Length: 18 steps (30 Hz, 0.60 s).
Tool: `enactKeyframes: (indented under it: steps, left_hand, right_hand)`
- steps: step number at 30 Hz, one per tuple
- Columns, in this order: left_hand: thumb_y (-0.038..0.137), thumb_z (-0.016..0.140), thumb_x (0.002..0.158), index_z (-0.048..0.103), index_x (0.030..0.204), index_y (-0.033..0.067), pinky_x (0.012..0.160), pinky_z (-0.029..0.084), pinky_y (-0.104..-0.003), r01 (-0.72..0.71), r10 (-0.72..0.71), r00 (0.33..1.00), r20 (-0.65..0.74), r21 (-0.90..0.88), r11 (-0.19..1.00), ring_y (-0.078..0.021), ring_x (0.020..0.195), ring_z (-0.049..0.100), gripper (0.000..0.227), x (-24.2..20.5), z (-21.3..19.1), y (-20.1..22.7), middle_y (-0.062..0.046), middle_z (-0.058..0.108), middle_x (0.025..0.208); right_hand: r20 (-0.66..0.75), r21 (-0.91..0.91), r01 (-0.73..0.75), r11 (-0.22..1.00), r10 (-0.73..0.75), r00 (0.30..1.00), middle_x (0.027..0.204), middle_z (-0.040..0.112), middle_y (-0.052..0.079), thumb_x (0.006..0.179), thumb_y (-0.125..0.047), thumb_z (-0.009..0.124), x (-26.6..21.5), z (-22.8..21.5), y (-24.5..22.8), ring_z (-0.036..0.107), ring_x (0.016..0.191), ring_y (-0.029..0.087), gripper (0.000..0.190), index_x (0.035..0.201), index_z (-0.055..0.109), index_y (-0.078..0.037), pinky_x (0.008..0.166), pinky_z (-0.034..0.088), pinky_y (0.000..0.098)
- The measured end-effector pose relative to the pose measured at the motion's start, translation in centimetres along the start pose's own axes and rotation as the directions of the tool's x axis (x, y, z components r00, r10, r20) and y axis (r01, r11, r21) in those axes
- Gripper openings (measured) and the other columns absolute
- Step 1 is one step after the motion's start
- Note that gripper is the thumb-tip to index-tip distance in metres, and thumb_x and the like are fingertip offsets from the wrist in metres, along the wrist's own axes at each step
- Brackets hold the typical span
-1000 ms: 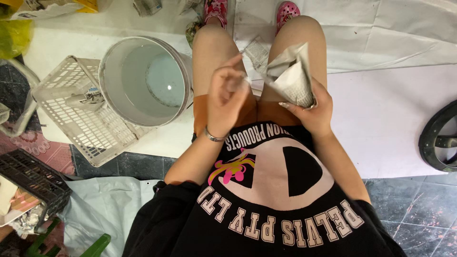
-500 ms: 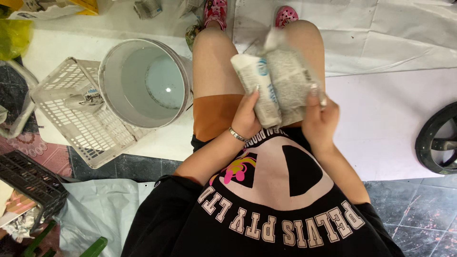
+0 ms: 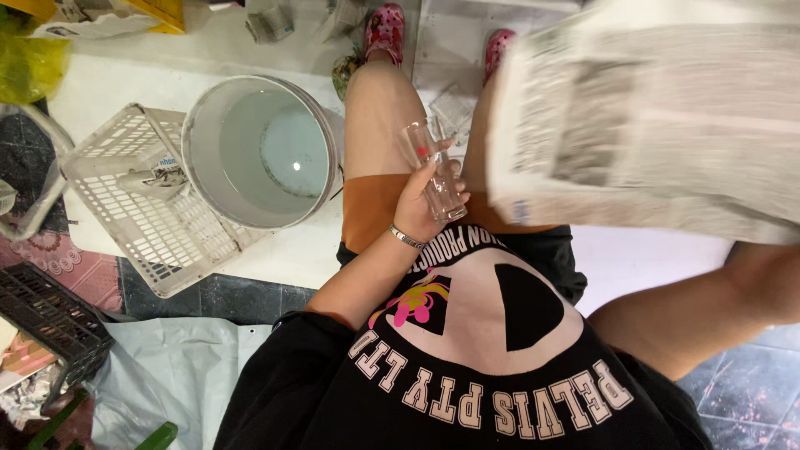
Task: The person sits on the floor and repeatedly wraps small objects with newspaper sheets. They pick up each object, fold newspaper around it, and place the wrapped item on a nearby shelf.
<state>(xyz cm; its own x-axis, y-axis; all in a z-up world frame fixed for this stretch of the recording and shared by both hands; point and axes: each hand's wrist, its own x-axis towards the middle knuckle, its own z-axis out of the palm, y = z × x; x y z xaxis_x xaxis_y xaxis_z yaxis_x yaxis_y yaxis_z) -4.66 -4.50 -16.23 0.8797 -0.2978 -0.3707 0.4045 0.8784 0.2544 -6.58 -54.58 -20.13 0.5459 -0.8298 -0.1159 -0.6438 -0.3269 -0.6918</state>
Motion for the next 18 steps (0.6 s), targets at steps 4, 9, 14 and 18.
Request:
enactKeyframes:
  steps: [4, 9, 14, 18]
  left_hand:
    - [0.031, 0.057, 0.108, 0.047, 0.149, 0.0132, 0.079, 0.058, -0.041, -0.036, 0.035, 0.999, -0.014, -0.053, 0.998, -0.0208, 0.087, 0.067, 0.046, 0.1, 0.1, 1.5, -0.005, 0.064, 0.106]
    - [0.025, 0.057, 0.105, 0.046, 0.148, 0.0102, 0.071, 0.059, -0.039, -0.23, 0.231, 0.973, -0.001, 0.081, 0.97, -0.0218, 0.085, 0.069, 0.046, 0.2, 1.7, 5.7, -0.007, 0.064, 0.107]
    - [0.011, 0.064, 0.102, 0.047, 0.141, 0.0069, 0.077, 0.06, -0.039, -0.477, 0.469, 0.876, 0.111, 0.34, 0.81, -0.023, 0.088, 0.07, 0.042, 1.5, 5.5, 13.8, -0.01, 0.066, 0.106]
    - [0.006, 0.068, 0.099, 0.049, 0.139, 0.0066, 0.079, 0.061, -0.037, -0.639, 0.703, 0.7, 0.127, 0.552, 0.536, -0.022, 0.089, 0.071, 0.045, 4.3, 9.4, 22.1, -0.01, 0.069, 0.106]
  right_hand:
    - [0.091, 0.154, -0.088, 0.984, 0.074, 0.993, 0.127, 0.054, 0.008, 0.115, -0.025, 0.052, 0.4, 1.5, -0.8, 0.048, 0.113, 0.021, 0.031, 0.137, 0.055, -0.003, 0.096, 0.037, 0.0391]
    - [0.262, 0.52, -0.122, 0.845, -0.021, 0.965, 0.14, 0.051, 0.009, 0.114, -0.028, 0.049, -1.5, 6.3, -6.0, 0.047, 0.126, 0.024, 0.039, 0.146, 0.05, -0.005, 0.107, 0.036, 0.0428]
    - [0.566, 0.763, -0.388, 0.517, -0.245, 0.787, 0.154, 0.048, 0.01, 0.113, -0.032, 0.046, -9.5, 10.4, -11.9, 0.046, 0.14, 0.027, 0.048, 0.154, 0.044, -0.007, 0.118, 0.036, 0.0464]
    - [0.716, 0.696, -0.63, 0.343, -0.394, 0.577, 0.165, 0.046, 0.01, 0.113, -0.035, 0.044, -16.8, 11.6, -17.4, 0.045, 0.15, 0.03, 0.055, 0.161, 0.04, -0.008, 0.127, 0.036, 0.0493]
